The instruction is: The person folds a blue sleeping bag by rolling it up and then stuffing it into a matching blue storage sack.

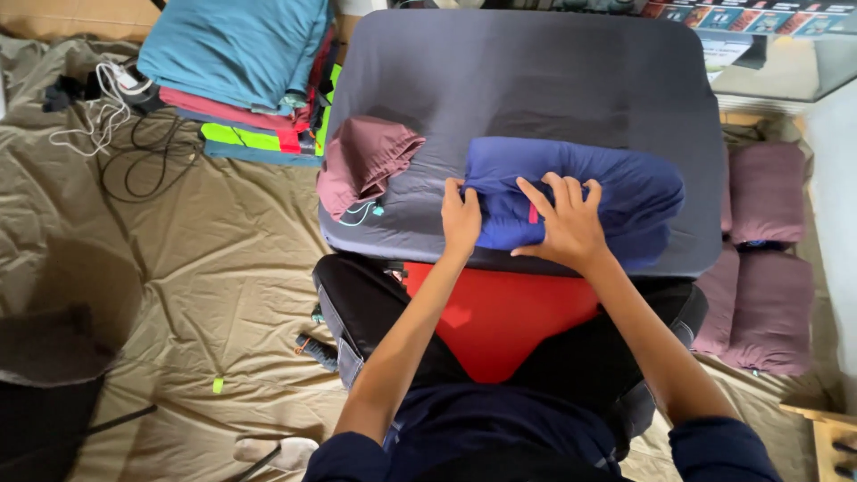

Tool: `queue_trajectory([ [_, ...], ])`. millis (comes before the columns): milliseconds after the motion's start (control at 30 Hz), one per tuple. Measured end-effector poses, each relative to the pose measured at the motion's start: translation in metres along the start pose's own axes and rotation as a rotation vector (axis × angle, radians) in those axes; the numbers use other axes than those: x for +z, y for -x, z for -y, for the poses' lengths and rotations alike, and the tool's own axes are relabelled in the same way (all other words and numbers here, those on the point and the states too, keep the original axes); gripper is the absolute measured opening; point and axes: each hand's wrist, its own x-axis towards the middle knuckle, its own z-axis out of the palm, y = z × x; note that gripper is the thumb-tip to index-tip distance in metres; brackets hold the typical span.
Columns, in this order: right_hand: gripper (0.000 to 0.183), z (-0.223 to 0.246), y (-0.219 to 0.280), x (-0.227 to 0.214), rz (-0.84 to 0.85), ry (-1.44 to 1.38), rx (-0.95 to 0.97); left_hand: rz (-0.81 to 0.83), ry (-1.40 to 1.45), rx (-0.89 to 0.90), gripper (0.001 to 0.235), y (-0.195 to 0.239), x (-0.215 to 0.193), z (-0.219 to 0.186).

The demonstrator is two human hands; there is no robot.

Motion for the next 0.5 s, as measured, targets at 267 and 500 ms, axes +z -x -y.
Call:
queue_trajectory([
  [267,0.133,0.004,-0.007,0.013,0.073,-0.027,0.08,0.004,0.046,0.068,0.011,0.011,0.0,-0.008],
  [500,0.135,0.005,-0.01,0.028,0.154,0.004,0.102,0.028,0.101,0.042,0.013,0.015,-0.001,-0.004],
])
